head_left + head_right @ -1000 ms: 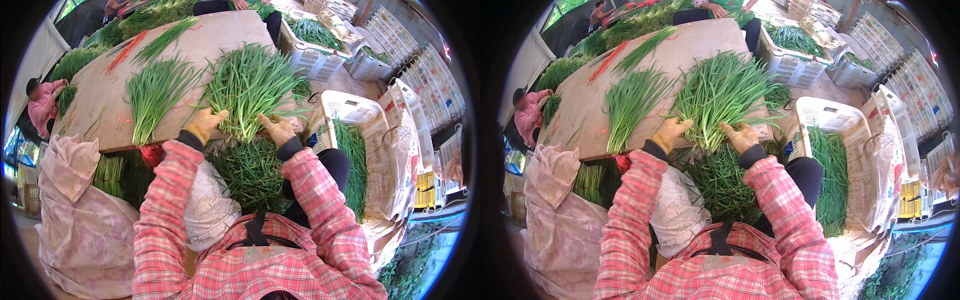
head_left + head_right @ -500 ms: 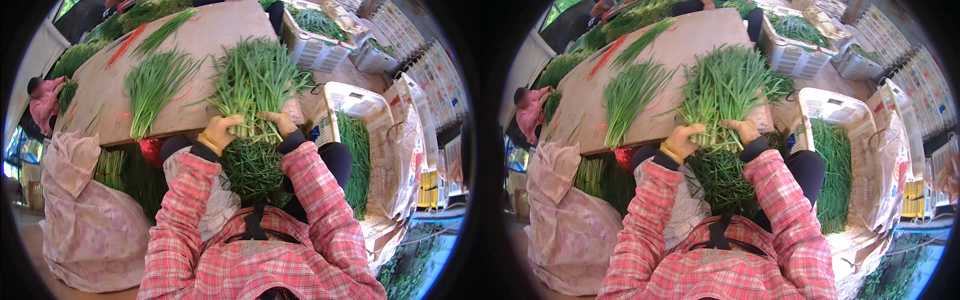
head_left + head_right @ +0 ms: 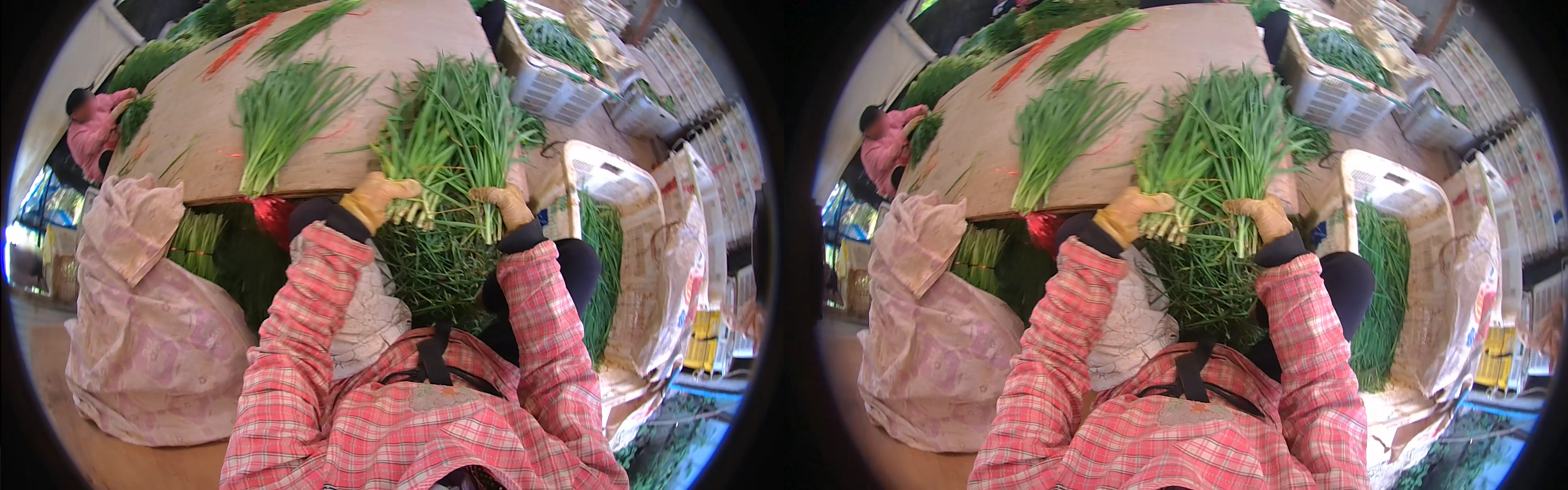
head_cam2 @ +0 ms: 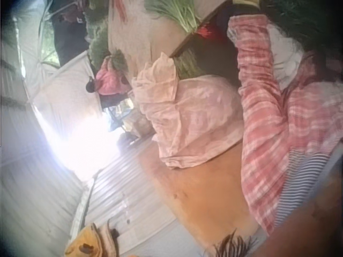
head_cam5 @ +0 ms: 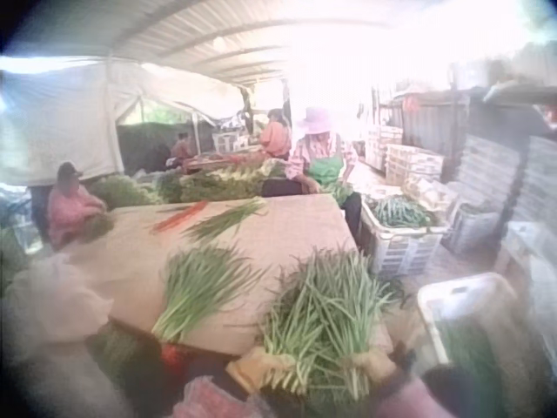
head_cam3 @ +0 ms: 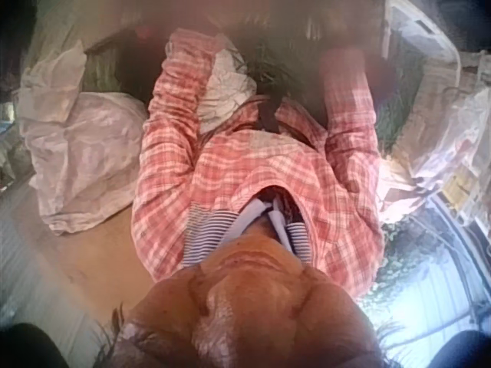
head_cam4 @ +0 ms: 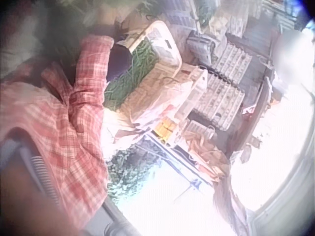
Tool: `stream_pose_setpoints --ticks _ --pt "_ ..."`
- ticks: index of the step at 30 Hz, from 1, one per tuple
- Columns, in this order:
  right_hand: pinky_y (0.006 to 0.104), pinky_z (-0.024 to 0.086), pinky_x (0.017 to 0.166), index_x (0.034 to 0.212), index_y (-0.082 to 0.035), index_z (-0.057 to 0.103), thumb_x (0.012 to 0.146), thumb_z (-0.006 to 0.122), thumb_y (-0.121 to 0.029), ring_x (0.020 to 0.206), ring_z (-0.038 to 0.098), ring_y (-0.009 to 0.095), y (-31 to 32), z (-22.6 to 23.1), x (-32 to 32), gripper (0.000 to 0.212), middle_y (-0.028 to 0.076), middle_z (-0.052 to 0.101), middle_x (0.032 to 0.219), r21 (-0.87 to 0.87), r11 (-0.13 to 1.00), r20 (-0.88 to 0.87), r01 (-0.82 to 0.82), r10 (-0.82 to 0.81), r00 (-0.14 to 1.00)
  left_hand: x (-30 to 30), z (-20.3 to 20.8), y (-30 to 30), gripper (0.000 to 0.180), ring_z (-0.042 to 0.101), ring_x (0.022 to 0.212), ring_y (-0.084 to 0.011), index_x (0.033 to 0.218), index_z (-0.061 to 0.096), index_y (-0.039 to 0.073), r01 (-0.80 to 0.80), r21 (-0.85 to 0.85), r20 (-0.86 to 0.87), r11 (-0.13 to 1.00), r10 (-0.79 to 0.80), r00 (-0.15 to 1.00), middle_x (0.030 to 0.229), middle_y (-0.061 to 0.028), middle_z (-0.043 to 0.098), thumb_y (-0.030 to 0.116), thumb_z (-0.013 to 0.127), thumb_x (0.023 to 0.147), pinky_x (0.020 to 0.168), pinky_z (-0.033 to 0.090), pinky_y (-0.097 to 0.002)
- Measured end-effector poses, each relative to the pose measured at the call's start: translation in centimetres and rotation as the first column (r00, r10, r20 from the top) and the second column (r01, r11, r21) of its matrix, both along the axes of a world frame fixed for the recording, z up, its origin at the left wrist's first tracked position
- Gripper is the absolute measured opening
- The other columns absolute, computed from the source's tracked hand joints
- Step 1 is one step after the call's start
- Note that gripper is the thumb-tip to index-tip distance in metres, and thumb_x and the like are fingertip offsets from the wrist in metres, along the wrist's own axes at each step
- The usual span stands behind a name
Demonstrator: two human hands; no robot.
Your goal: The person sorts and bundles green onions by hand, removing loose leaves and aligning the stalks.
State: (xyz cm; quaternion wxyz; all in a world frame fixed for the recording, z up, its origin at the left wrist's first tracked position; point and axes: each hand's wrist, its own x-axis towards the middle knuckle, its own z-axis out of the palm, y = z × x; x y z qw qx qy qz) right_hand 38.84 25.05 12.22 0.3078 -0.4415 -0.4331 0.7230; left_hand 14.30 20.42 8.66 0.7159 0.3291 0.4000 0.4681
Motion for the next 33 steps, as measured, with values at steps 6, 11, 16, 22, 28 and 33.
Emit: stream_pose_setpoints --ticks 6,11,16,22,28,33 --pt "0.0317 0.048 0.047 0.09 0.0 0.061 0.071 0.072 -0.013 0.056 0.058 0.017 -0.2 -2.1 -1.1 0.026 0.006 0.062 0.072 -0.001 0.998 0.036 0.057 -0.057 0.998 1.2 -0.2 -0.3 0.025 0.064 0.066 -0.0242 0.102 0.057 -0.005 0.02 -0.04 -0.231 0.999 -0.028 0.973 0.086 -0.0151 0.064 0.011 0.057 0.082 0.054 0.053 -0.0354" --pt "0.0308 0.051 0.059 0.101 0.003 0.06 0.069 0.076 -0.012 0.068 0.062 0.018 -0.3 -3.9 -4.1 0.039 0.009 0.064 0.088 0.236 0.968 -0.012 0.079 -0.078 0.997 4.0 -2.6 0.4 0.022 0.062 0.068 -0.0185 0.1 0.059 -0.003 -0.184 0.228 -0.091 0.956 0.209 0.974 0.084 -0.0088 0.063 0.011 0.056 0.084 0.056 0.052 -0.0305" --pt "0.0335 0.051 0.058 0.091 0.006 0.06 0.064 0.072 0.0 0.066 0.062 0.021 -2.0 -1.6 -4.3 0.03 0.012 0.064 0.082 0.07 0.986 0.002 0.15 -0.15 0.989 3.4 -2.1 -0.2 0.018 0.06 0.057 -0.0199 0.093 0.06 -0.004 -0.204 -0.079 -0.003 0.976 0.204 0.979 0.075 -0.0117 0.062 0.01 0.057 0.082 0.05 0.051 -0.0325" --pt "0.0328 0.05 0.049 0.082 0.004 0.063 0.069 0.065 -0.005 0.054 0.06 0.022 -0.5 -2.0 0.7 0.015 0.013 0.062 0.07 -0.008 1.0 -0.185 -0.011 0.009 0.983 0.4 0.0 -0.8 0.018 0.059 0.049 -0.024 0.086 0.061 -0.007 -0.256 -0.092 -0.157 0.962 0.24 0.958 0.071 -0.017 0.063 0.008 0.059 0.077 0.039 0.048 -0.0329" --pt "0.0307 0.05 0.057 0.09 0.002 0.062 0.071 0.073 -0.014 0.061 0.061 0.018 -1.6 -2.0 -1.5 0.026 0.009 0.064 0.077 -0.05 0.999 -0.06 0.021 -0.024 0.998 1.6 -1.8 -0.7 0.017 0.063 0.062 -0.0212 0.089 0.064 -0.006 -0.239 -0.014 -0.291 0.971 0.225 0.93 0.078 -0.0117 0.066 0.004 0.064 0.075 0.054 0.051 -0.0309" --pt "0.0302 0.049 0.073 0.102 0.001 0.056 0.068 0.075 -0.006 0.081 0.061 0.017 -3.1 -1.7 -4.8 0.039 0.008 0.064 0.091 0.165 0.967 -0.075 0.194 -0.184 0.98 4.2 -0.7 -1.0 0.013 0.064 0.069 -0.0199 0.086 0.065 -0.004 0.517 0.68 -0.728 0.521 0.568 0.385 0.086 -0.0121 0.065 0.004 0.061 0.076 0.061 0.051 -0.0298"
